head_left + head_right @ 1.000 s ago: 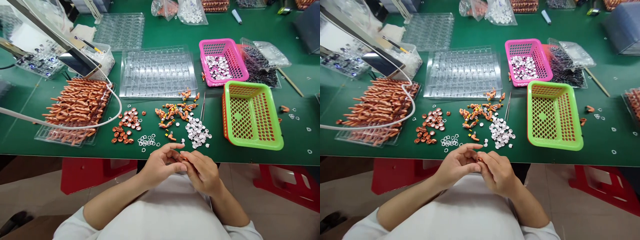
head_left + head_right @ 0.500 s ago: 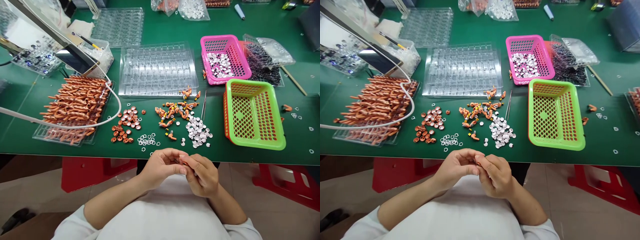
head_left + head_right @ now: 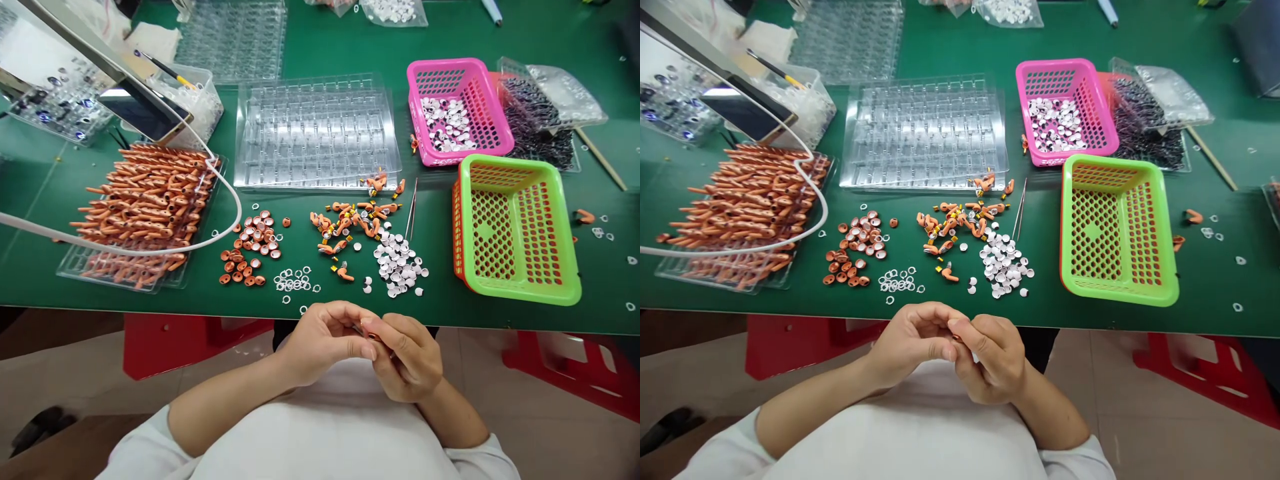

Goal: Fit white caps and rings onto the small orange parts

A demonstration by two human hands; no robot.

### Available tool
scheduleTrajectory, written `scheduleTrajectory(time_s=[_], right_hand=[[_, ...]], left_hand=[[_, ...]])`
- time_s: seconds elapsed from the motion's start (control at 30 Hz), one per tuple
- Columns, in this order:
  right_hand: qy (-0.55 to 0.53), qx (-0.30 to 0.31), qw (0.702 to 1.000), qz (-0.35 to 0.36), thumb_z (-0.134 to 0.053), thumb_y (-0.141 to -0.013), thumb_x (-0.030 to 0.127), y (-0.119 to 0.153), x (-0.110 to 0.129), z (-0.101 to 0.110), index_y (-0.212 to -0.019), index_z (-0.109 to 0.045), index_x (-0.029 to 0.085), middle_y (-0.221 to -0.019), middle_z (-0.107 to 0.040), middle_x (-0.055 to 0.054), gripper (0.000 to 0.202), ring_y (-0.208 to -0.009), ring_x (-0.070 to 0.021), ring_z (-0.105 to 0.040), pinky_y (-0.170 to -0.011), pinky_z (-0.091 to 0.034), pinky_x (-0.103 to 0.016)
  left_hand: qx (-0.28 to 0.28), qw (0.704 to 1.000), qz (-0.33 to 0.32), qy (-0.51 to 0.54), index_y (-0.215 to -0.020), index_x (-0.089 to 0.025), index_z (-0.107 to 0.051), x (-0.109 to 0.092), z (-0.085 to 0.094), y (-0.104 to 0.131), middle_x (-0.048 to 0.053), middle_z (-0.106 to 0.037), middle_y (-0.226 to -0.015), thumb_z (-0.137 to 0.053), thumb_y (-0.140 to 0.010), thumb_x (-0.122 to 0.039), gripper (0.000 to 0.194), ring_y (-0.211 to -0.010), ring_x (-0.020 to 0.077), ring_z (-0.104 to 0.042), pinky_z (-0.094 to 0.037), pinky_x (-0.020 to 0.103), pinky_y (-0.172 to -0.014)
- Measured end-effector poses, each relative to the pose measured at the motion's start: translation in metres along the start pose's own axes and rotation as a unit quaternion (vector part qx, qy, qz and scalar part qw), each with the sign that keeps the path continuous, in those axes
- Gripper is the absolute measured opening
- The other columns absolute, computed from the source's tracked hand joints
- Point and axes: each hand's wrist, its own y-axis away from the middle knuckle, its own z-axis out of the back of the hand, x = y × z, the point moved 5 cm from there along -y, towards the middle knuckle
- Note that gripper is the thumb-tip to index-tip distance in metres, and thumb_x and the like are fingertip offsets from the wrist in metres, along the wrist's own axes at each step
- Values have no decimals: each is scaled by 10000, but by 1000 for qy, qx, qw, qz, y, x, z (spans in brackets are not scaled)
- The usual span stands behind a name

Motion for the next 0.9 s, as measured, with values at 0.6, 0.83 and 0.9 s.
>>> scheduleTrajectory(time_s=[0.6,0.83,0.9], right_hand=[[74,59,996,4,-546,-898,72,1,-17,-3,-1415,-441,154,-904,-701,-93,533,-699,-158,-641,-571,-540,-266],[69,89,994,-16,-547,-908,71,2,-19,-2,-1453,-402,170,-818,-649,-55,572,-653,-143,-584,-561,-491,-261],[60,107,992,-27,-543,-917,79,1,-20,-2,-1457,-397,186,-797,-630,-40,570,-640,-137,-568,-562,-477,-257]], left_hand=[[-91,984,-112,-103,-830,-152,-693,-14,12,-5,28,-753,-803,-771,-756,-211,123,-762,138,-715,-586,231,-757],[-89,990,-79,-75,-792,-149,-742,-9,15,-13,26,-764,-744,-796,-726,-222,112,-696,132,-706,-586,228,-713],[-83,992,-68,-72,-799,-146,-743,-6,18,-14,32,-764,-745,-794,-733,-227,117,-698,137,-707,-581,235,-712]])
